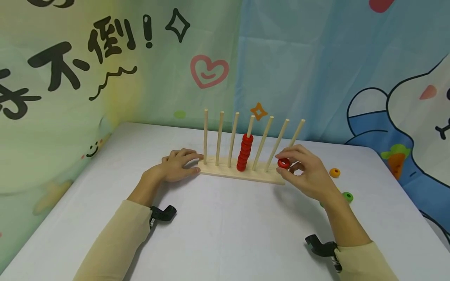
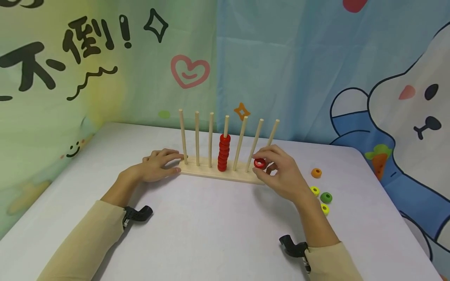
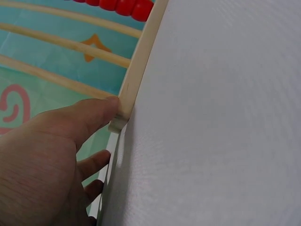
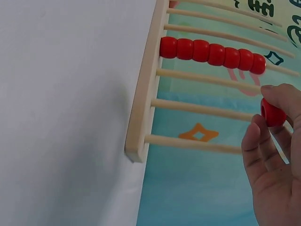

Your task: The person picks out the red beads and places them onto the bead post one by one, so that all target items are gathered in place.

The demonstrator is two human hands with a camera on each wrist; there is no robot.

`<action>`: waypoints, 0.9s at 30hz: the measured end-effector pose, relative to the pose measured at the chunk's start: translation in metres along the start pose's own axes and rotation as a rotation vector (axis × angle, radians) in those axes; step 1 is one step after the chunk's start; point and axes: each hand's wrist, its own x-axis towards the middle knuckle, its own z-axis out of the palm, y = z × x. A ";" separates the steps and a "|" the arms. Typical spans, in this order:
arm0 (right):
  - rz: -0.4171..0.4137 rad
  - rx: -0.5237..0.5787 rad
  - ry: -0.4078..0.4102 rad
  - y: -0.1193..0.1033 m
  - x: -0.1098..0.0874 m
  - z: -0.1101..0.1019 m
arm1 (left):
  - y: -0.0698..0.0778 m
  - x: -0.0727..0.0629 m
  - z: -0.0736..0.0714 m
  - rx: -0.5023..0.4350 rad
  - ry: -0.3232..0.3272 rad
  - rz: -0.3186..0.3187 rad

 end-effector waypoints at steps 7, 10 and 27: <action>-0.047 0.066 0.014 -0.005 0.009 0.006 | 0.001 -0.002 -0.001 -0.013 0.000 -0.003; -0.045 0.086 0.012 -0.007 0.012 0.009 | 0.001 -0.002 -0.001 -0.010 0.005 0.001; -0.164 0.201 0.038 -0.023 0.038 0.020 | 0.001 -0.001 0.000 -0.006 0.007 0.011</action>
